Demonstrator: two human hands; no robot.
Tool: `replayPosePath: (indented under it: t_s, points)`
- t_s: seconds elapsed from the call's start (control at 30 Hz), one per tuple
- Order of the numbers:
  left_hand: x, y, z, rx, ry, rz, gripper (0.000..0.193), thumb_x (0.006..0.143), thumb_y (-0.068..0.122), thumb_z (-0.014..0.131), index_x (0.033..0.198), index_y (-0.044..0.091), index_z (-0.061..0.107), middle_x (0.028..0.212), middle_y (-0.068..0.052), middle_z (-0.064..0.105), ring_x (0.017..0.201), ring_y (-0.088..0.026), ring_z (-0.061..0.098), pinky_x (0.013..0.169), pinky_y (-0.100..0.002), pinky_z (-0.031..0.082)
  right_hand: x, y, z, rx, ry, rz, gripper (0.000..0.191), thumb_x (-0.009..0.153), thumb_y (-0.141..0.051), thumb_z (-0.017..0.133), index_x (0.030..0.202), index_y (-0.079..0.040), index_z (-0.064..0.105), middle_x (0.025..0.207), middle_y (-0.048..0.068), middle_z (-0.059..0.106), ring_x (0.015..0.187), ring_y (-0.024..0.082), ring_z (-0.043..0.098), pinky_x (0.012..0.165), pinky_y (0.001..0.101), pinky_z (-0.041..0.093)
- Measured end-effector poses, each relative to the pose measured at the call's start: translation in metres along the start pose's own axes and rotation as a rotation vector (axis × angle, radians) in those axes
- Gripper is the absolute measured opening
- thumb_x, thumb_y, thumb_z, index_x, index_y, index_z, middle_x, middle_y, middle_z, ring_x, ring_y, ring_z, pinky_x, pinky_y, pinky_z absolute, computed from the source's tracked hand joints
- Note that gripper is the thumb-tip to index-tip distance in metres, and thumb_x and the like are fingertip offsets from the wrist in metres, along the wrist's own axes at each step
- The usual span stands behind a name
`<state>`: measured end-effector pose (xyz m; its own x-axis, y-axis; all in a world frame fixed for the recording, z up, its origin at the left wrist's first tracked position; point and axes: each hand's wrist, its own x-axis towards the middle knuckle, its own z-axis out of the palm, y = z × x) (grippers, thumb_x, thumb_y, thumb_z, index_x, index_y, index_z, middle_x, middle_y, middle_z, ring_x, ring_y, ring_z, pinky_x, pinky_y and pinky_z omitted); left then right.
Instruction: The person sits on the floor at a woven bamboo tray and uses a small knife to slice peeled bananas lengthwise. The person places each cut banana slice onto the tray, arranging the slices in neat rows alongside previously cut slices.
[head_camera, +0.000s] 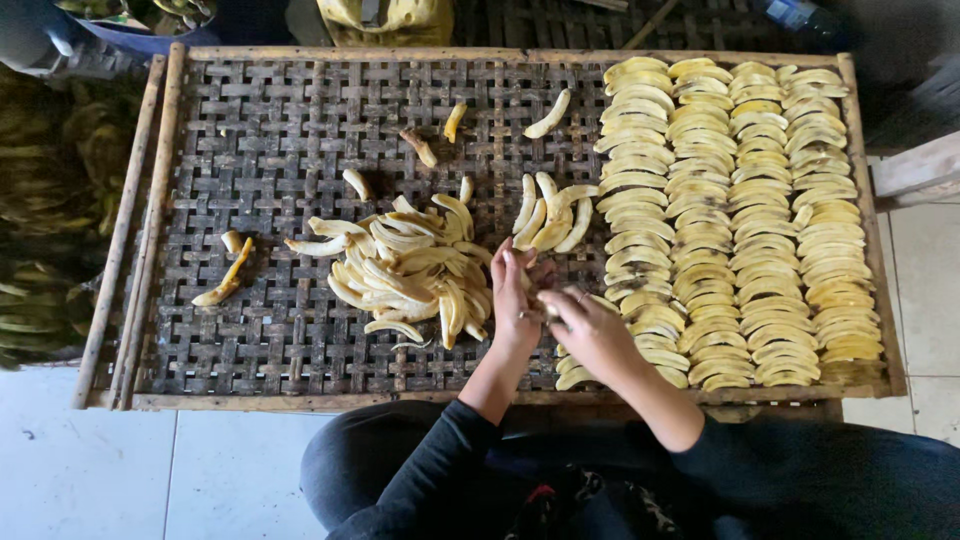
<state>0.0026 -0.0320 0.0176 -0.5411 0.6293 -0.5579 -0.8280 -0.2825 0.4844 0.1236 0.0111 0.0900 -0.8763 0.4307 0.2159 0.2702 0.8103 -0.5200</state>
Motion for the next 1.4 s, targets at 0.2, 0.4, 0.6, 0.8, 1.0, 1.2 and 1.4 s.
replayPosePath:
  t_s: [0.2, 0.4, 0.6, 0.8, 1.0, 1.2, 1.4]
  points:
    - [-0.015, 0.04, 0.013, -0.173, -0.106, 0.247, 0.038, 0.107, 0.052, 0.044, 0.103, 0.015, 0.053, 0.081, 0.003, 0.051, 0.055, -0.006, 0.042, 0.041, -0.019, 0.031, -0.031, -0.033, 0.006, 0.42, 0.194, 0.221, 0.042, 0.099, -0.011, 0.065, 0.14, -0.007, 0.059, 0.085, 0.006, 0.067, 0.072, 0.011, 0.065, 0.066, 0.0248, 0.055]
    - [-0.031, 0.05, 0.023, -0.104, -0.154, 0.437, 0.026, 0.111, 0.038, 0.047, 0.1, 0.015, 0.049, 0.08, 0.002, 0.049, 0.052, -0.005, 0.037, 0.039, -0.019, 0.027, -0.047, -0.041, 0.019, 0.934, 0.051, 0.559, 0.045, 0.109, -0.031, 0.036, 0.145, -0.007, 0.049, 0.076, -0.002, 0.055, 0.057, 0.005, 0.041, 0.051, 0.0212, 0.036]
    - [-0.039, 0.056, 0.031, -0.099, -0.025, 0.631, 0.028, 0.111, 0.037, 0.047, 0.097, 0.014, 0.049, 0.082, 0.0, 0.052, 0.061, -0.009, 0.048, 0.048, -0.024, 0.04, -0.047, -0.059, 0.006, 0.738, 0.037, 0.371, 0.04, 0.114, -0.026, 0.037, 0.145, -0.006, 0.05, 0.081, 0.0, 0.055, 0.068, 0.009, 0.047, 0.063, 0.0242, 0.042]
    - [-0.042, 0.062, 0.032, -0.113, -0.02, 0.577, 0.03, 0.11, 0.04, 0.047, 0.096, 0.014, 0.049, 0.082, 0.0, 0.053, 0.061, -0.008, 0.048, 0.046, -0.021, 0.034, -0.037, -0.077, -0.004, 0.491, 0.027, 0.419, 0.042, 0.107, -0.021, 0.042, 0.147, -0.01, 0.049, 0.069, 0.003, 0.056, 0.057, 0.013, 0.053, 0.059, 0.0282, 0.046]
    - [-0.044, 0.064, 0.034, -0.064, 0.018, 0.582, 0.03, 0.11, 0.04, 0.046, 0.095, 0.014, 0.049, 0.08, 0.0, 0.052, 0.062, -0.008, 0.048, 0.045, -0.022, 0.035, -0.033, -0.079, -0.005, 0.392, 0.027, 0.406, 0.041, 0.106, -0.02, 0.046, 0.146, -0.011, 0.05, 0.068, 0.007, 0.059, 0.06, 0.019, 0.06, 0.06, 0.0319, 0.049]
    - [-0.045, 0.063, 0.034, -0.069, -0.016, 0.531, 0.029, 0.111, 0.037, 0.045, 0.096, 0.013, 0.05, 0.078, -0.002, 0.053, 0.061, -0.01, 0.05, 0.044, -0.023, 0.037, -0.032, -0.073, 0.001, 0.264, 0.061, 0.333, 0.04, 0.105, -0.024, 0.048, 0.142, -0.008, 0.051, 0.098, 0.017, 0.074, 0.08, 0.033, 0.073, 0.069, 0.0406, 0.055]
    - [-0.043, 0.057, 0.029, -0.161, -0.071, 0.452, 0.024, 0.111, 0.035, 0.047, 0.099, 0.014, 0.05, 0.083, -0.001, 0.053, 0.062, -0.01, 0.049, 0.046, -0.022, 0.036, -0.027, -0.063, 0.011, 0.184, 0.117, 0.259, 0.038, 0.104, -0.02, 0.051, 0.139, -0.006, 0.054, 0.105, 0.021, 0.074, 0.087, 0.038, 0.073, 0.073, 0.0433, 0.057]
